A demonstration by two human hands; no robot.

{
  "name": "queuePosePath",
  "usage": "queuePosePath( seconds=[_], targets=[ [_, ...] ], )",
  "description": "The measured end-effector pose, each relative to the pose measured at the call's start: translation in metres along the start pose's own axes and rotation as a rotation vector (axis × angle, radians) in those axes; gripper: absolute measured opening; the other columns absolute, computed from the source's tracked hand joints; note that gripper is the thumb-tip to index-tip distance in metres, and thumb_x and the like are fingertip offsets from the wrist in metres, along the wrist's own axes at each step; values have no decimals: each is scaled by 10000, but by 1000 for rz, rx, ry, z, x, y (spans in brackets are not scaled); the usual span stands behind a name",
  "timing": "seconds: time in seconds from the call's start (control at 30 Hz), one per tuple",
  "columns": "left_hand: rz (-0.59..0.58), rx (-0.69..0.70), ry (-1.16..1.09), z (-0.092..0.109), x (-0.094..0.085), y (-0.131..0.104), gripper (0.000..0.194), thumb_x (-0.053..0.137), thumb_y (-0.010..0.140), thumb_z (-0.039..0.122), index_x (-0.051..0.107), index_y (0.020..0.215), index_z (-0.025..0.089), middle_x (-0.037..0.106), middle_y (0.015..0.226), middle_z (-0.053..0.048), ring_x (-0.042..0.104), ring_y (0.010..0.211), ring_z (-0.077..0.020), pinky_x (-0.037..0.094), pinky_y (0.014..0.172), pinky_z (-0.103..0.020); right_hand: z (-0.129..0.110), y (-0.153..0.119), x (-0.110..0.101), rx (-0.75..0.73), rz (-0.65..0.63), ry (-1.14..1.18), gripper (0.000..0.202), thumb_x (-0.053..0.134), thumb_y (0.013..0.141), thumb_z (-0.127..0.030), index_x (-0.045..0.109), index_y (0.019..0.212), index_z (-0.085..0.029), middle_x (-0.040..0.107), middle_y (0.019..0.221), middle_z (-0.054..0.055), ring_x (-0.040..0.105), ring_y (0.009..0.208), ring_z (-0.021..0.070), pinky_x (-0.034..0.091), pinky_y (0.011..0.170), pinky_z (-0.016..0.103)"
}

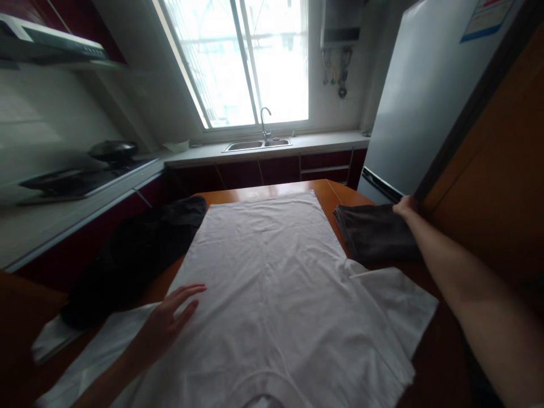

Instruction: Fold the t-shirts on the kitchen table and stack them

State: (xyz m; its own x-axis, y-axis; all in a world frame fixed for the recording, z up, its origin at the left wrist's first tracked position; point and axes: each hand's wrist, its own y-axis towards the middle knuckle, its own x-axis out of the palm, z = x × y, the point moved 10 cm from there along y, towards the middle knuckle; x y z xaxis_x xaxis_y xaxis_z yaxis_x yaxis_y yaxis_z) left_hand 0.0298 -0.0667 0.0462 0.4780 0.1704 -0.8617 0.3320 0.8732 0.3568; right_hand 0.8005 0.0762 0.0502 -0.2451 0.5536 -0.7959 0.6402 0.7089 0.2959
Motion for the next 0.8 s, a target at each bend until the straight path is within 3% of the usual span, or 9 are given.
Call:
queuePosePath(
  seconds=[0.1, 0.17, 0.27, 0.33, 0.43, 0.53, 0.67, 0.8],
  targets=[
    [15, 54, 18, 15, -4, -17, 322, 525, 930, 447, 698, 1200, 418, 712, 1234, -26, 689, 1136, -280, 593, 961, -432, -24, -22, -3, -37, -24, -54, 413, 628, 748, -118, 716, 1135, -1, 626, 1203, 335, 572, 1217, 432, 458, 1013, 522],
    [26, 98, 34, 24, -9, -31, 333, 529, 931, 405, 677, 1228, 430, 697, 1259, -22, 679, 1154, -273, 592, 969, -435, -60, -57, -9, -206, -15, -50, 448, 586, 798, -138, 684, 1230, -79, 583, 1330, 260, 516, 1303, 370, 396, 1105, 482],
    [36, 160, 35, 32, -20, -57, 355, 538, 929, 330, 648, 1245, 450, 675, 1287, -15, 653, 1195, -260, 586, 983, -433, -114, -149, -30, -543, -25, 90, 397, 485, 873, -179, 687, 1215, -194, 581, 1359, 140, 501, 1321, 292, 363, 1156, 441],
    [32, 188, 31, 35, -27, -76, 374, 544, 925, 291, 639, 1246, 459, 666, 1300, -10, 635, 1222, -258, 589, 976, -432, -127, -223, -44, -677, -103, 202, 371, 460, 890, -208, 707, 1158, -276, 605, 1310, 96, 517, 1300, 287, 398, 1141, 454],
    [32, 240, 56, 42, -34, -105, 399, 554, 914, 262, 646, 1245, 464, 679, 1285, -3, 634, 1226, -260, 606, 938, -419, -117, -324, -58, -754, -234, 284, 430, 451, 872, -191, 704, 1159, -384, 627, 1252, 78, 536, 1279, 309, 449, 1097, 515],
    [45, 331, 129, 61, -35, -130, 421, 550, 911, 239, 660, 1253, 459, 700, 1267, 10, 645, 1216, -256, 601, 951, -416, -97, -397, -63, -775, -309, 279, 501, 444, 868, -177, 670, 1229, -441, 619, 1306, 50, 510, 1331, 304, 460, 1100, 527],
    [-100, 434, 226, 87, -11, -147, 505, 501, 950, 216, 569, 1402, 430, 618, 1405, 24, 572, 1320, -245, 518, 1079, -442, -84, -448, -57, -840, -399, 134, 510, 471, 946, -280, 540, 1437, -397, 437, 1565, 16, 343, 1480, 295, 343, 1202, 526],
    [-278, 388, 307, 86, 11, -152, 577, 473, 1008, 339, 323, 1562, 401, 402, 1581, -3, 376, 1463, -301, 400, 1151, -544, -70, -464, -47, -866, -505, -66, 605, 480, 984, -485, 388, 1559, -319, 231, 1661, 72, 201, 1527, 336, 233, 1222, 584]
  ],
)
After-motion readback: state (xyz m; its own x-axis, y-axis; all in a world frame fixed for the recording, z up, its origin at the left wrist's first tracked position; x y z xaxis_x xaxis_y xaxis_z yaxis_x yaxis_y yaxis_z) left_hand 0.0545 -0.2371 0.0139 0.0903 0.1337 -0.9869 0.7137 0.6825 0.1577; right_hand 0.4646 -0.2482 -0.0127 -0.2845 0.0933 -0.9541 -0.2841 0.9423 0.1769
